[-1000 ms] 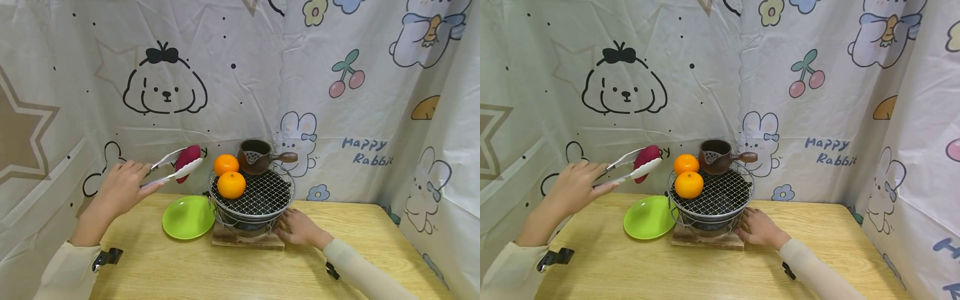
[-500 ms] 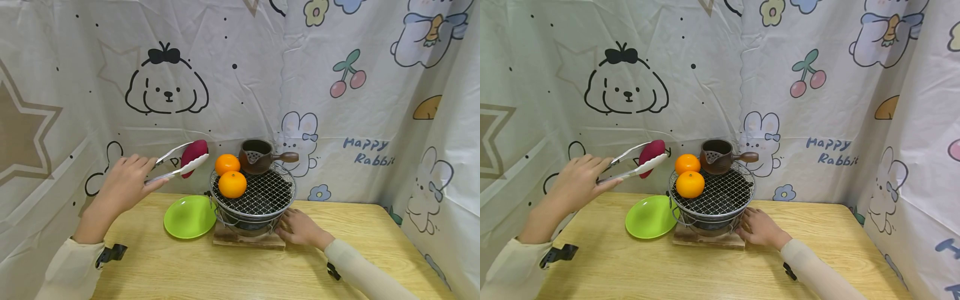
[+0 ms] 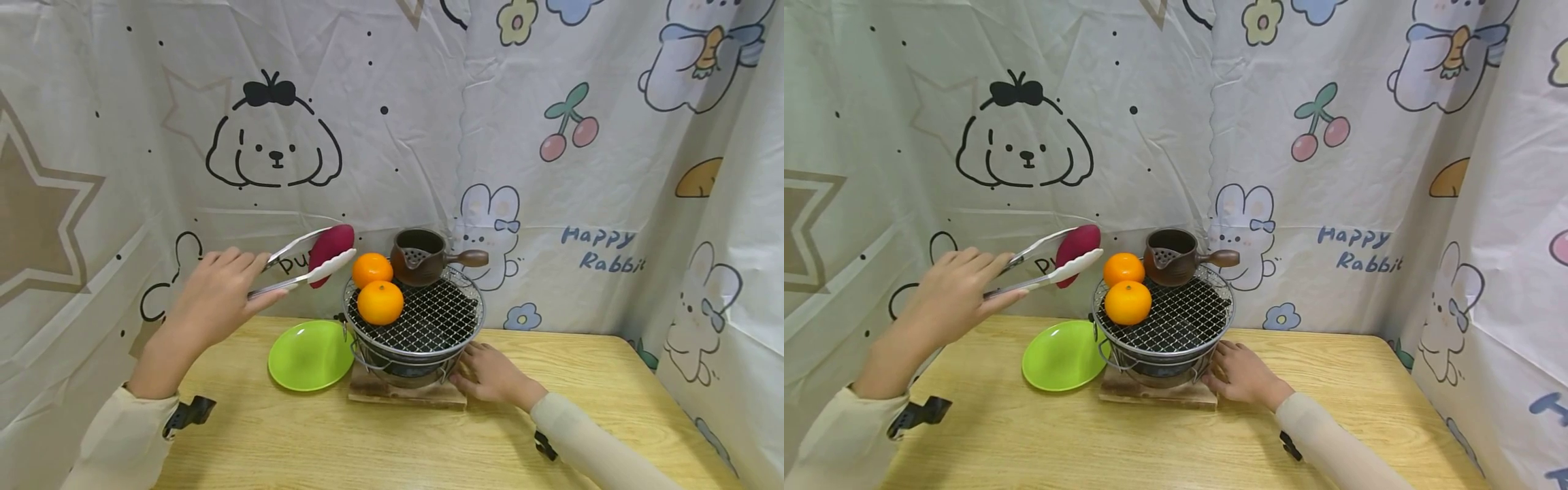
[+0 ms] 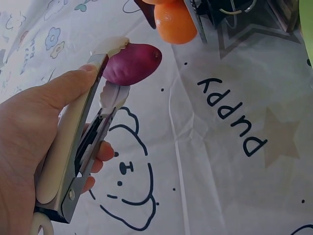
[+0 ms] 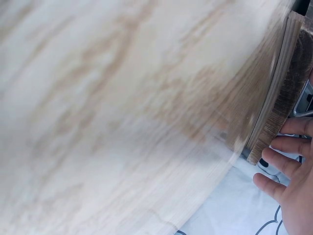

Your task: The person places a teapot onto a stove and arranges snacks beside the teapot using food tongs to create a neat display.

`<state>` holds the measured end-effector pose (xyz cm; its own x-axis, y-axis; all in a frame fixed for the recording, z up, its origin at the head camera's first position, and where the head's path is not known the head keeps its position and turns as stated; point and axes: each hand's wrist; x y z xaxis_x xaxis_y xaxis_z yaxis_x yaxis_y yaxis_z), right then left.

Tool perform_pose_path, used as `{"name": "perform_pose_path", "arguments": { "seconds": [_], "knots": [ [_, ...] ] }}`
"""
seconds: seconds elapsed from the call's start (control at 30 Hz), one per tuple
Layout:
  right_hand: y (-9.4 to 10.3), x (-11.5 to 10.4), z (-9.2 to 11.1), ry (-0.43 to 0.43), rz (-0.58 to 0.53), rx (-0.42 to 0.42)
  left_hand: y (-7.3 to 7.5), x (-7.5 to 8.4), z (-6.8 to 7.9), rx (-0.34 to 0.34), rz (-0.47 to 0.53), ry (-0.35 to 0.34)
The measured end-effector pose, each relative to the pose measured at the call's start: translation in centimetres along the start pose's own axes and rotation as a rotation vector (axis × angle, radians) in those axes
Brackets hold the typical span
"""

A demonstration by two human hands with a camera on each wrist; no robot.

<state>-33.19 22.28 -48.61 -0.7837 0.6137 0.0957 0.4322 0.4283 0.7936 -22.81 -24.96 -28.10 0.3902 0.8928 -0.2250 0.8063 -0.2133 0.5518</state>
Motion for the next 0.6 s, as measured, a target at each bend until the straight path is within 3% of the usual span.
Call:
{"name": "perform_pose_path", "arguments": {
  "seconds": [0.2, 0.6],
  "knots": [
    [0.1, 0.0, -0.1, 0.000, -0.007, 0.000, -0.3, 0.3, -0.7, 0.051, 0.013, -0.019],
    [-0.1, -0.1, 0.0, 0.006, 0.000, 0.002, -0.3, 1.7, -3.1, -0.040, 0.023, -0.038]
  ]
}}
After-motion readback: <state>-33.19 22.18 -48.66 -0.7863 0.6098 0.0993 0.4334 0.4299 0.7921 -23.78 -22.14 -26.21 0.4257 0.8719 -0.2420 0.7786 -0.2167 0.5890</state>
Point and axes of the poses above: each hand's wrist, its own z-axis away from the middle knuckle, its own y-axis out of the back of the hand, x = y × z, and after that the axes turned 14 degrees about x, right-handed
